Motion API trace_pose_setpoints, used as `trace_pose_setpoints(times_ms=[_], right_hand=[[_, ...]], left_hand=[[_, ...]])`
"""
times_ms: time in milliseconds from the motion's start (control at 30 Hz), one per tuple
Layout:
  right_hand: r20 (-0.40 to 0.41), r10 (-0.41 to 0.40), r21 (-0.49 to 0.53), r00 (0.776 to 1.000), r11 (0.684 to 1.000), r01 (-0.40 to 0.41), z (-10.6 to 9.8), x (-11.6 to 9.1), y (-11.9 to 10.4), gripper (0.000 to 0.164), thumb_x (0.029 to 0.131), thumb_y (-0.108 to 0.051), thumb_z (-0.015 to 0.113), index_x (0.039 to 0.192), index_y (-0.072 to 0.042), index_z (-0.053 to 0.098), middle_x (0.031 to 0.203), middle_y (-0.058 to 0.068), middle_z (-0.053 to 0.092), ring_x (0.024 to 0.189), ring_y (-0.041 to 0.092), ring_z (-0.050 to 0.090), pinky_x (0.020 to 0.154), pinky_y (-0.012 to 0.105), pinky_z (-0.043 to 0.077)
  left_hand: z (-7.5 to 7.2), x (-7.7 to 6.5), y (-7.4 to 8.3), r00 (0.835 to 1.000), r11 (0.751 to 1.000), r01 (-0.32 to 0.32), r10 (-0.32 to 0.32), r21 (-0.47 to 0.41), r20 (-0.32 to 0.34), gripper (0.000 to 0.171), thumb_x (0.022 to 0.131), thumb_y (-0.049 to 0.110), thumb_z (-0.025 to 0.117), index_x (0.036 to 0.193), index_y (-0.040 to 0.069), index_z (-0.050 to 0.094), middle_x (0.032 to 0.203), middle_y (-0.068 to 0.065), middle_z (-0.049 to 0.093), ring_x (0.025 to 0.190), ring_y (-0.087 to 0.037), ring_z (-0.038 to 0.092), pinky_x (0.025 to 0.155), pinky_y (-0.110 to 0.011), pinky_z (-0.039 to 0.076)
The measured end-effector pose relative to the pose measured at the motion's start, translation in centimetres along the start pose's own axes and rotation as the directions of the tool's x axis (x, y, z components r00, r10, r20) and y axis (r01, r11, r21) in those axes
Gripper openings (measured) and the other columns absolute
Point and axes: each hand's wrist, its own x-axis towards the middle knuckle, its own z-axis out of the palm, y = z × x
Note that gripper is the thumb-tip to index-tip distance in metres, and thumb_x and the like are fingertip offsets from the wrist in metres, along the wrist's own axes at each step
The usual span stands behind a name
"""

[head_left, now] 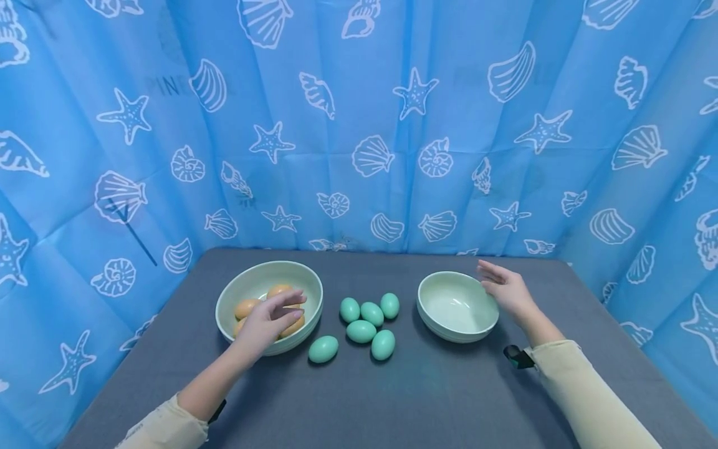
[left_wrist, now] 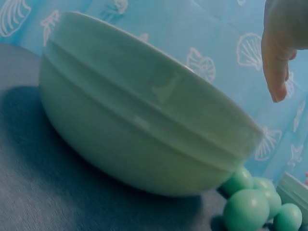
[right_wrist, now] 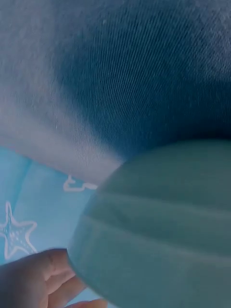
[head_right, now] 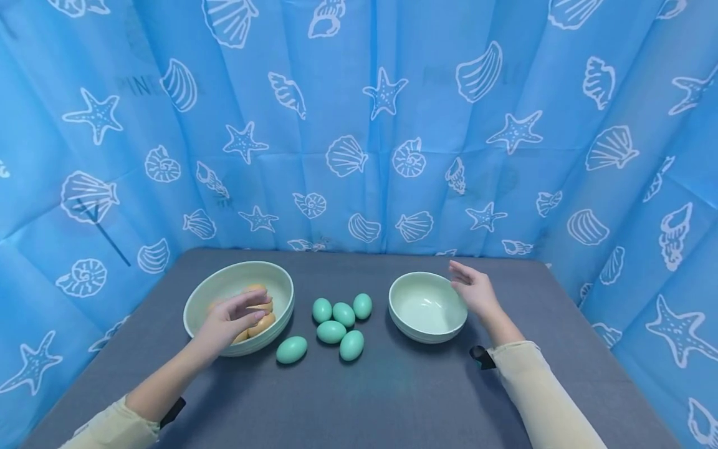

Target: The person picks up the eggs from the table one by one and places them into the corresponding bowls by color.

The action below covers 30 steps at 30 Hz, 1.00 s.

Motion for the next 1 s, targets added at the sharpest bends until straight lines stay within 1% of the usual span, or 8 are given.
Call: trace_pose_setpoints(times_ms=[167,300,433,533,600,700,867,1000], right_hand=[[-0.079,0.027,0.056,0.997,0.998,-0.022,0.1,-0.2,0.4,0.054,0.101,0.002,0.044,0.152,0.001,0.025,0.153,0.026,0.028,0.14,0.041,0.028,0.107,0.05,0.034],[-0.122,0.06,0.102,0.991,0.994,-0.048,0.3,-0.1,0.8,0.053,0.102,0.001,0.043,0.152,0.0,0.026,0.154,0.023,0.027,0.142,0.038,0.025,0.11,0.049,0.03],[-0.085,0.113,0.168,0.99,0.981,-0.097,0.5,0.0,1.7,0.052,0.103,0.001,0.04,0.152,-0.001,0.024,0.152,0.023,0.029,0.14,0.037,0.028,0.109,0.048,0.03],[-0.029,0.158,0.28,0.987,0.949,-0.144,0.5,0.0,2.4,0.055,0.103,0.002,0.037,0.154,-0.003,0.018,0.152,0.023,0.026,0.141,0.036,0.024,0.111,0.048,0.026],[-0.018,0.187,0.327,0.982,0.929,-0.171,0.6,0.0,2.8,0.056,0.103,0.001,0.036,0.155,-0.005,0.015,0.153,0.021,0.026,0.143,0.034,0.021,0.112,0.047,0.024],[-0.021,0.212,0.361,0.977,0.913,-0.19,0.8,0.0,3.0,0.055,0.104,0.0,0.035,0.155,-0.007,0.015,0.153,0.019,0.025,0.144,0.032,0.017,0.114,0.046,0.02],[-0.026,0.222,0.392,0.975,0.899,-0.195,0.9,0.1,3.1,0.053,0.105,-0.002,0.033,0.155,-0.007,0.016,0.154,0.018,0.024,0.145,0.029,0.014,0.115,0.044,0.017],[-0.026,0.222,0.401,0.975,0.895,-0.193,0.9,0.2,3.2,0.052,0.105,-0.001,0.032,0.155,-0.005,0.016,0.155,0.018,0.023,0.145,0.029,0.015,0.115,0.043,0.016]], left_hand=[[1.1,-0.5,-0.2,0.998,0.999,-0.051,0.051,0.013,0.031,0.043,0.096,0.006,0.06,0.135,-0.009,0.05,0.131,-0.025,0.056,0.117,-0.037,0.056,0.092,-0.027,0.049],[1.8,-0.6,-0.5,0.994,0.995,-0.095,0.092,0.042,0.063,0.042,0.096,0.006,0.06,0.134,-0.009,0.051,0.129,-0.024,0.057,0.116,-0.039,0.056,0.09,-0.026,0.05],[2.1,-0.5,-1.1,0.983,0.992,-0.109,0.098,0.061,0.154,0.043,0.098,0.008,0.058,0.138,-0.006,0.049,0.133,-0.024,0.055,0.12,-0.041,0.053,0.094,-0.035,0.049],[2.3,-0.4,-1.8,0.969,0.992,-0.11,0.093,0.063,0.231,0.045,0.098,0.006,0.056,0.141,-0.005,0.047,0.137,-0.025,0.051,0.125,-0.044,0.048,0.098,-0.046,0.045],[2.4,-0.3,-2.3,0.958,0.992,-0.113,0.093,0.059,0.272,0.046,0.098,0.004,0.056,0.141,-0.006,0.045,0.14,-0.027,0.047,0.128,-0.046,0.044,0.101,-0.053,0.04],[2.6,-0.4,-3.1,0.949,0.991,-0.119,0.094,0.068,0.302,0.047,0.095,0.0,0.057,0.14,-0.007,0.046,0.141,-0.029,0.045,0.131,-0.046,0.039,0.102,-0.059,0.035],[2.6,-0.5,-3.9,0.94,0.989,-0.111,0.071,0.103,0.333,0.049,0.094,0.001,0.06,0.141,-0.004,0.046,0.144,-0.025,0.044,0.135,-0.043,0.034,0.103,-0.059,0.034],[2.6,-0.5,-4.4,0.926,0.987,-0.117,0.066,0.115,0.373,0.052,0.095,0.003,0.06,0.144,-0.002,0.044,0.147,-0.025,0.04,0.137,-0.043,0.03,0.105,-0.06,0.03]])
